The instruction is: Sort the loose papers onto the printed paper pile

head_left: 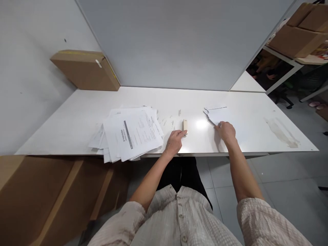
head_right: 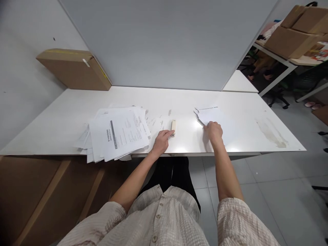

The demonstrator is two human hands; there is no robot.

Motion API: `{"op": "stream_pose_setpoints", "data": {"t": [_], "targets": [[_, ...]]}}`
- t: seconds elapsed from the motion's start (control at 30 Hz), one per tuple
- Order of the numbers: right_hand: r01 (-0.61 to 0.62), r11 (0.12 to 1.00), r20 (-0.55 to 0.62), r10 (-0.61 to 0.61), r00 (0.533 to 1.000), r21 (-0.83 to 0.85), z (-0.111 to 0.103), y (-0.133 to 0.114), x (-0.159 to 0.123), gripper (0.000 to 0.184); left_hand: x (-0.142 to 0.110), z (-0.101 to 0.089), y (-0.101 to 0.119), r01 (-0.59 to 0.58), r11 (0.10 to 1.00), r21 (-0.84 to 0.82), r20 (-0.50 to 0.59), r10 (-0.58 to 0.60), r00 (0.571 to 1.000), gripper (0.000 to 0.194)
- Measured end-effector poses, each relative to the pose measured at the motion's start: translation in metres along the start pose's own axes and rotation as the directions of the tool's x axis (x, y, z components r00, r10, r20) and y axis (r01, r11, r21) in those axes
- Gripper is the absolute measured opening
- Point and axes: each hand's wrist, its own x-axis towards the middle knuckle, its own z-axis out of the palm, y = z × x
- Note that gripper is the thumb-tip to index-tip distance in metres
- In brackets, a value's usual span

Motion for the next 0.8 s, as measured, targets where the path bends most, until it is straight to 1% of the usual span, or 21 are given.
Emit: {"op": "stream_pose_setpoints", "data": {"t": [0.1, 0.23, 0.37, 0.47, 0.57, 0.63, 0.7, 0.77, 0.8], "targets": [[0.022, 0.999, 0.0, -0.022, 1.0, -0.041, 0.006, 0.003, 0.004, 0.036, 0.0, 0.0, 0.0, 0.001, 1.0, 0.011, 0.003, -0.001, 1.0, 0.054], [0.025, 0.998, -0.007, -0.026, 1.0, -0.063, 0.007, 0.004, 0.008, 0.031, 0.0, -0.001, 0.0, -0.004, 1.0, 0.021, 0.003, 0.004, 1.0, 0.054], [-0.02, 1.0, -0.075, 0.019, 0.997, -0.009, 0.008, 0.005, 0.007, 0.036, 0.0, -0.001, 0.001, 0.0, 1.0, 0.017, 0.003, 0.0, 1.0, 0.054], [-0.051, 0.998, -0.08, 0.054, 0.995, 0.037, 0.012, 0.005, 0.003, 0.037, 0.0, -0.001, 0.001, 0.011, 1.0, 0.015, 0.0, -0.011, 1.0, 0.055], [-0.034, 0.999, -0.07, 0.037, 0.997, 0.042, 0.013, 0.004, -0.002, 0.04, 0.0, 0.0, 0.001, 0.012, 1.0, 0.018, 0.006, -0.012, 1.0, 0.054], [-0.007, 0.999, -0.084, 0.011, 0.996, 0.045, 0.009, 0.004, -0.009, 0.041, 0.0, -0.001, 0.0, 0.014, 1.0, 0.015, 0.003, -0.014, 1.0, 0.052], [0.03, 0.997, -0.176, -0.018, 0.984, 0.065, 0.0, 0.004, -0.022, 0.04, 0.0, -0.002, 0.0, 0.015, 1.0, 0.0, -0.016, -0.015, 1.0, 0.049], [0.092, 0.989, -0.312, -0.052, 0.949, 0.115, -0.015, 0.005, -0.041, 0.037, 0.0, -0.005, 0.001, 0.017, 0.999, -0.038, -0.057, -0.019, 0.998, 0.044], [0.132, 0.977, -0.362, -0.065, 0.93, 0.164, -0.024, 0.004, -0.054, 0.035, 0.001, -0.007, 0.002, 0.027, 0.997, -0.075, -0.082, -0.033, 0.996, 0.042]]}}
